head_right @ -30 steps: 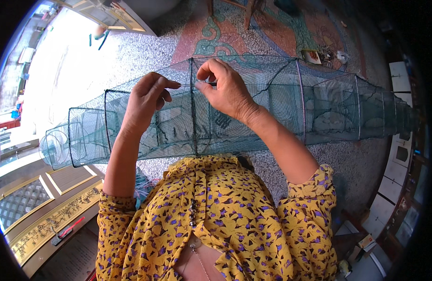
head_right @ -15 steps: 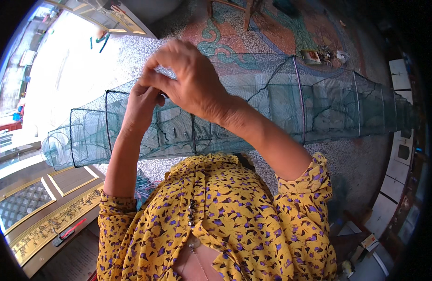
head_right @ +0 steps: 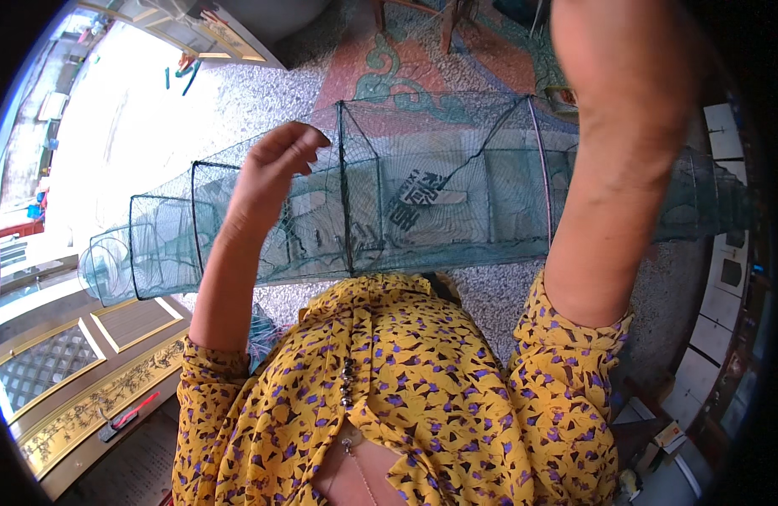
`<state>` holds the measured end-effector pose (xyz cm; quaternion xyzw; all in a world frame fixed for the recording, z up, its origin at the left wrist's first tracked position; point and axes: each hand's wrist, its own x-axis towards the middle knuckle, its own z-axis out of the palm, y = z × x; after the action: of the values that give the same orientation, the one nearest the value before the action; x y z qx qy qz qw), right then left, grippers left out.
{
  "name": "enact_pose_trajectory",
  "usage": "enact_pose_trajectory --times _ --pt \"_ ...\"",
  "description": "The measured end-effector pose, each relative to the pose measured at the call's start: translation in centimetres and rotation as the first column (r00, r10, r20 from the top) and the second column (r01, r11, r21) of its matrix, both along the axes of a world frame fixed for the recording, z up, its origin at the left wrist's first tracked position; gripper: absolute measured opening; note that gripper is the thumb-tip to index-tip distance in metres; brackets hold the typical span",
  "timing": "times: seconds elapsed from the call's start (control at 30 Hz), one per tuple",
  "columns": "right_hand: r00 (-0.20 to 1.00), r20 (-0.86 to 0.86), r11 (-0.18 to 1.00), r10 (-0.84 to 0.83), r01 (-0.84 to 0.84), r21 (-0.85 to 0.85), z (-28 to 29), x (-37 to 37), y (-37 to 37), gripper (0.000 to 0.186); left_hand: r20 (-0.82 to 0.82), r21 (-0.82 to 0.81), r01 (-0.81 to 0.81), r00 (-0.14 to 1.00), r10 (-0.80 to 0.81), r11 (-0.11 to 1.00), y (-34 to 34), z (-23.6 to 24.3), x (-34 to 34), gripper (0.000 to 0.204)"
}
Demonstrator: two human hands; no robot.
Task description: The person repairs a green mesh fishing net by hand using a needle, threading and tying knots along the mesh structure while the net is spread across a floor and table.
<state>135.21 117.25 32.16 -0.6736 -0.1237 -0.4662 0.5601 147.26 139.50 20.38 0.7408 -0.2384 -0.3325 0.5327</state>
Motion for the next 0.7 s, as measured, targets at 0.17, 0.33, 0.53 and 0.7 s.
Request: enact_pose_trajectory --times 0.17,0.33,0.53,0.7 --pt "0.876 -0.428 0.878 -0.223 -0.010 -0.479 -7.8 1.3 2.9 0.006 -0.302 -0.176 -0.155 0.948 0.097 0.972 1.2 0.7 2.5 0.017" --pt "0.686 -0.629 0.875 -0.365 0.023 -0.483 -13.9 1.2 4.8 0.005 -0.283 -0.153 -0.085 0.958 0.039 0.985 0.9 0.4 2.7 0.015" --pt "0.674 -0.679 0.932 -0.291 0.039 -0.361 -15.9 1.8 5.9 0.006 0.023 -0.040 0.001 1.000 0.000 0.999 0.5 0.2 1.3 0.014" --pt "0.693 -0.720 0.999 -0.044 0.046 -0.018 -16.1 2.5 7.7 0.015 0.023 0.029 -0.037 0.999 0.036 0.999 0.6 0.2 1.2 0.016"
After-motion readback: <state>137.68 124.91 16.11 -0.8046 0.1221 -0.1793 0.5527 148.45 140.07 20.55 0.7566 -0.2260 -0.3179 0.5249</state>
